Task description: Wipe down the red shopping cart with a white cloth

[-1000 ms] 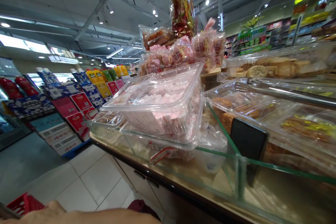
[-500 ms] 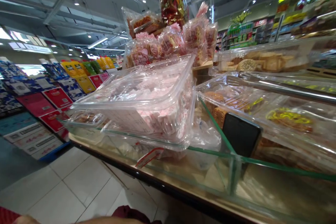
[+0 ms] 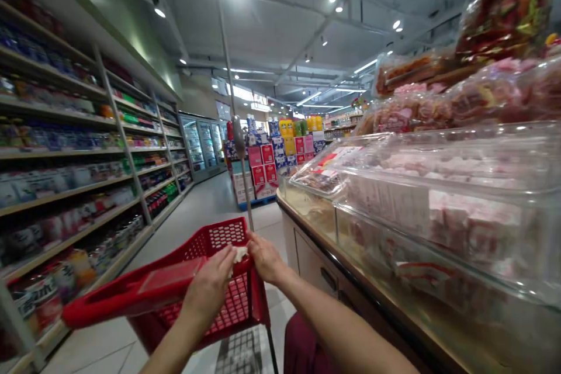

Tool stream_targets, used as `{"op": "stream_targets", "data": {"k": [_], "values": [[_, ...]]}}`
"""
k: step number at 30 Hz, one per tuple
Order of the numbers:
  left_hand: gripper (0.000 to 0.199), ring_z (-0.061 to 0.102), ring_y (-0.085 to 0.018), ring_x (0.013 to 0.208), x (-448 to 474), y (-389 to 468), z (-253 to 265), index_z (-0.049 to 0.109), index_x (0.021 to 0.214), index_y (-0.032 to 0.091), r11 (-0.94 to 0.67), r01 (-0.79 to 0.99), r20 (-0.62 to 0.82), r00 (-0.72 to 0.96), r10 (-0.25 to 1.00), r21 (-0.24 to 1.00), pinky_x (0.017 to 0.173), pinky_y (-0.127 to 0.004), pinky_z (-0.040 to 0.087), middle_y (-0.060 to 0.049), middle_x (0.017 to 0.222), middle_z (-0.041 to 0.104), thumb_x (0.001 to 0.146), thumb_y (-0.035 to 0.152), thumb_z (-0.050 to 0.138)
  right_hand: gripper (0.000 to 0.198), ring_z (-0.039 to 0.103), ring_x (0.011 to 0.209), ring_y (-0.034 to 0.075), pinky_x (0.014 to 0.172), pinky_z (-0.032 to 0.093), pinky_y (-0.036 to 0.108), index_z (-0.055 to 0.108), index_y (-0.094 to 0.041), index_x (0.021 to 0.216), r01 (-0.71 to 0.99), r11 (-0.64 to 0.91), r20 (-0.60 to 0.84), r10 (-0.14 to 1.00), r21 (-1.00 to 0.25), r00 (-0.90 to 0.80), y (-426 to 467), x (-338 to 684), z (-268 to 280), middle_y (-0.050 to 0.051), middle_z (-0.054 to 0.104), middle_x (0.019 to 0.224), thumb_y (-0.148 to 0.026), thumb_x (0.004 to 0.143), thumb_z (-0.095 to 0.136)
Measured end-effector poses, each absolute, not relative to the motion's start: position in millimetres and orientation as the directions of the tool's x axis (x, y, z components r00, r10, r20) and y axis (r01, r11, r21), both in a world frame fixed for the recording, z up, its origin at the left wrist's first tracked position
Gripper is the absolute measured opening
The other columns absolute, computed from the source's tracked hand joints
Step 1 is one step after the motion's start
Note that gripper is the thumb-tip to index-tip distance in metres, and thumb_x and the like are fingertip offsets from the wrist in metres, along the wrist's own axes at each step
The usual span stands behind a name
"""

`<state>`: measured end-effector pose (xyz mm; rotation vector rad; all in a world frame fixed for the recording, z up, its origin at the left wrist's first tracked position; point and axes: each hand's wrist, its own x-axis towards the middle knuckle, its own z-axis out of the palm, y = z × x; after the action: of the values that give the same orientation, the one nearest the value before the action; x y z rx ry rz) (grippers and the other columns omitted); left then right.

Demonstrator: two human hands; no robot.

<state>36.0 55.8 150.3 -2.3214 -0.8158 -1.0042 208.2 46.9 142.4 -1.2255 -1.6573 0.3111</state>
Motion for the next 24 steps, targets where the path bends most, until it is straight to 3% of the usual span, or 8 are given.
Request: {"op": "stream_targets", "data": {"k": [4, 8, 10, 15, 17, 20, 22, 24], "values": [[0.038, 0.053, -0.02, 0.104, -35, 74, 142, 0.052, 0.112, 0.022, -0.654, 0.709, 0.768, 0.565, 0.302, -0.265, 0.088, -0.035, 0.045, -0.005, 0.116, 0.056, 0.079, 0.021, 0.034, 0.044, 0.052, 0.102, 0.018, 0.091, 0.037, 0.035, 0.05, -0.021, 0.115, 0.544, 0.506, 0.606, 0.796, -0.669, 0.005, 48, 218, 137, 0.006, 0.059, 0.109, -0.042, 0.088, 0.023], [0.039, 0.055, -0.022, 0.1, -68, 77, 133, 0.051, 0.113, 0.019, -0.512, 0.856, 0.897, 0.279, 0.342, -0.071, 0.087, -0.04, 0.046, -0.008, 0.114, 0.057, 0.08, 0.026, 0.033, 0.055, 0.051, 0.103, 0.019, 0.092, 0.036, 0.035, 0.058, -0.019, 0.104, 0.455, 0.519, 0.634, 0.761, -0.724, 0.14, 57, 217, 132, 0.008, 0.061, 0.101, -0.053, 0.085, 0.019], [0.038, 0.049, -0.02, 0.109, -35, 69, 132, 0.051, 0.113, 0.018, -0.591, 0.803, 0.857, 0.357, 0.373, -0.077, 0.091, -0.038, 0.044, -0.007, 0.118, 0.054, 0.08, 0.023, 0.032, 0.06, 0.052, 0.102, 0.02, 0.091, 0.037, 0.035, 0.06, -0.018, 0.101, 0.446, 0.512, 0.632, 0.756, -0.734, 0.172, 59, 215, 131, 0.008, 0.062, 0.099, -0.056, 0.084, 0.015], [0.043, 0.05, -0.017, 0.108, 28, 58, 141, 0.05, 0.115, 0.019, -0.74, 0.632, 0.767, 0.587, 0.26, -0.233, 0.09, -0.034, 0.043, -0.005, 0.118, 0.055, 0.077, 0.01, 0.032, 0.063, 0.061, 0.08, 0.018, 0.083, 0.043, 0.034, 0.055, -0.015, 0.109, 0.438, 0.513, 0.622, 0.768, -0.739, 0.15, 56, 220, 138, 0.006, 0.065, 0.075, -0.057, 0.084, 0.014], [0.043, 0.05, -0.017, 0.108, 5, 65, 141, 0.049, 0.116, 0.022, -0.712, 0.668, 0.783, 0.555, 0.28, -0.218, 0.091, -0.036, 0.042, -0.004, 0.119, 0.054, 0.078, 0.012, 0.033, 0.065, 0.06, 0.081, 0.018, 0.086, 0.041, 0.035, 0.061, -0.015, 0.098, 0.438, 0.516, 0.627, 0.763, -0.736, 0.156, 55, 222, 140, 0.007, 0.066, 0.077, -0.057, 0.083, 0.014], [0.037, 0.052, -0.019, 0.104, -32, 72, 137, 0.051, 0.114, 0.02, -0.589, 0.806, 0.862, 0.343, 0.372, -0.067, 0.09, -0.039, 0.043, -0.006, 0.117, 0.055, 0.081, 0.02, 0.034, 0.066, 0.056, 0.095, 0.02, 0.092, 0.036, 0.036, 0.067, -0.018, 0.071, 0.45, 0.507, 0.636, 0.744, -0.736, 0.203, 60, 218, 138, 0.009, 0.065, 0.087, -0.058, 0.083, 0.016], [0.036, 0.051, -0.021, 0.105, -29, 72, 137, 0.053, 0.111, 0.019, -0.563, 0.826, 0.872, 0.3, 0.388, -0.034, 0.09, -0.04, 0.042, -0.007, 0.116, 0.056, 0.081, 0.02, 0.033, 0.063, 0.053, 0.101, 0.021, 0.093, 0.036, 0.036, 0.067, -0.018, 0.073, 0.447, 0.497, 0.631, 0.743, -0.744, 0.223, 63, 213, 135, 0.008, 0.065, 0.09, -0.055, 0.084, 0.017], [0.036, 0.05, -0.02, 0.106, -4, 70, 140, 0.055, 0.109, 0.019, -0.643, 0.759, 0.836, 0.416, 0.358, -0.102, 0.09, -0.037, 0.043, -0.006, 0.116, 0.056, 0.08, 0.017, 0.032, 0.055, 0.053, 0.102, 0.02, 0.092, 0.038, 0.037, 0.065, -0.018, 0.091, 0.459, 0.473, 0.607, 0.768, -0.752, 0.204, 55, 210, 136, 0.008, 0.065, 0.094, -0.052, 0.085, 0.022]]}}
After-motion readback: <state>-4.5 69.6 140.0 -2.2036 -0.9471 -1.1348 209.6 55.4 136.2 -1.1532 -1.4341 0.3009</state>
